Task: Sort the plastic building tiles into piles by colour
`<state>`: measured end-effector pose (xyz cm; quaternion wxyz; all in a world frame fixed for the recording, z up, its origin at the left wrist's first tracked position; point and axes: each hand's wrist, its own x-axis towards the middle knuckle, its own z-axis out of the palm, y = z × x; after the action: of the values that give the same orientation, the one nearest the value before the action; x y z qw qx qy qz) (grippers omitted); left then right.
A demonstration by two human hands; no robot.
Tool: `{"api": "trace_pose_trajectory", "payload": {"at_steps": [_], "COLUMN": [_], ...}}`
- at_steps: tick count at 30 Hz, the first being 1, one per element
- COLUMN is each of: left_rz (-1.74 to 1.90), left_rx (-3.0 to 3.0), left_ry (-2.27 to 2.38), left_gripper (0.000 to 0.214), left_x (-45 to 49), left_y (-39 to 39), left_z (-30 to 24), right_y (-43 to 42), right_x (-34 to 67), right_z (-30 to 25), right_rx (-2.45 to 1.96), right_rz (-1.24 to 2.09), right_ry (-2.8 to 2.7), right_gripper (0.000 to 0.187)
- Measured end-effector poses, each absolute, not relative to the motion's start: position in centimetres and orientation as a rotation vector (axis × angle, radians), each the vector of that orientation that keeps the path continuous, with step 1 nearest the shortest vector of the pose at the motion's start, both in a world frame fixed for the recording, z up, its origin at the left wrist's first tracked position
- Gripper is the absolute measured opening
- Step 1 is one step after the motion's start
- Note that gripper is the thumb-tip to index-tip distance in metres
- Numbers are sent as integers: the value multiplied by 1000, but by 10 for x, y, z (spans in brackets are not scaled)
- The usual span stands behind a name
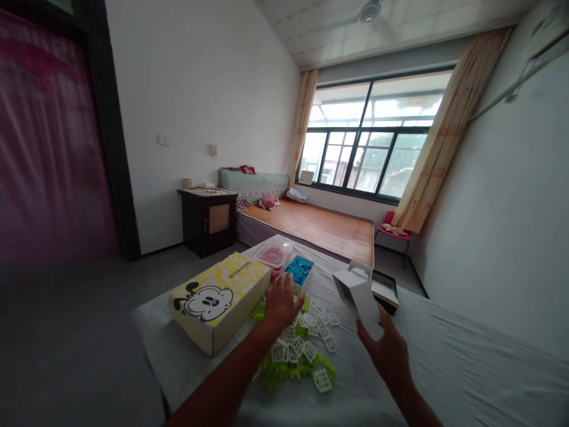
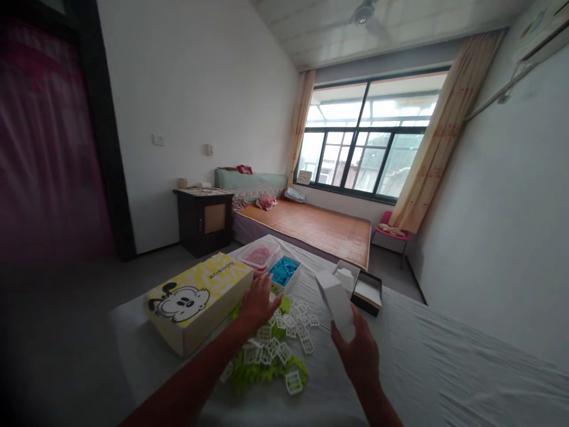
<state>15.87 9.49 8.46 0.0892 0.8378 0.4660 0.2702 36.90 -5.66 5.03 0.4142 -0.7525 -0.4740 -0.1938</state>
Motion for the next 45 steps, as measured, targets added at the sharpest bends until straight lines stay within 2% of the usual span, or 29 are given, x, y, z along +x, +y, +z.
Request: {"api": "trace_pose_trajectory", "payload": {"at_steps": [5,11,21,26,32,38,45], "left_rz": [390,353,404,609,1043,952,622], "left_rx": [2438,2359,2309,2482,2840,3208,3510], "left_ry": [1626,1835,1880,1748,1458,1215,994], "left_gripper": [85,98,92,90,84,78,75], "left_x": [178,209,233,218,141,78,70], "left_y": [132,138,142,135,106,78,54], "left_z": [91,77,81,109,154,154,133], "right_y": [-83,-83,-83,-85,-88,-92,-96], "right_x": [385,391,382,382,380,372,368], "right_z": [18,8,14,14,16,22,24], "right_rx": [-1879,-1819,-1753,-1749,-1736,-1713,-1692], "right_rz": [-390,-277,-341,-354,-332,-333,-346], "right_ry": [-1059,-1027,-1210,-1267,-1254,-1324,-1360], "right_gripper": [62,61,58,56,57,58,60]}}
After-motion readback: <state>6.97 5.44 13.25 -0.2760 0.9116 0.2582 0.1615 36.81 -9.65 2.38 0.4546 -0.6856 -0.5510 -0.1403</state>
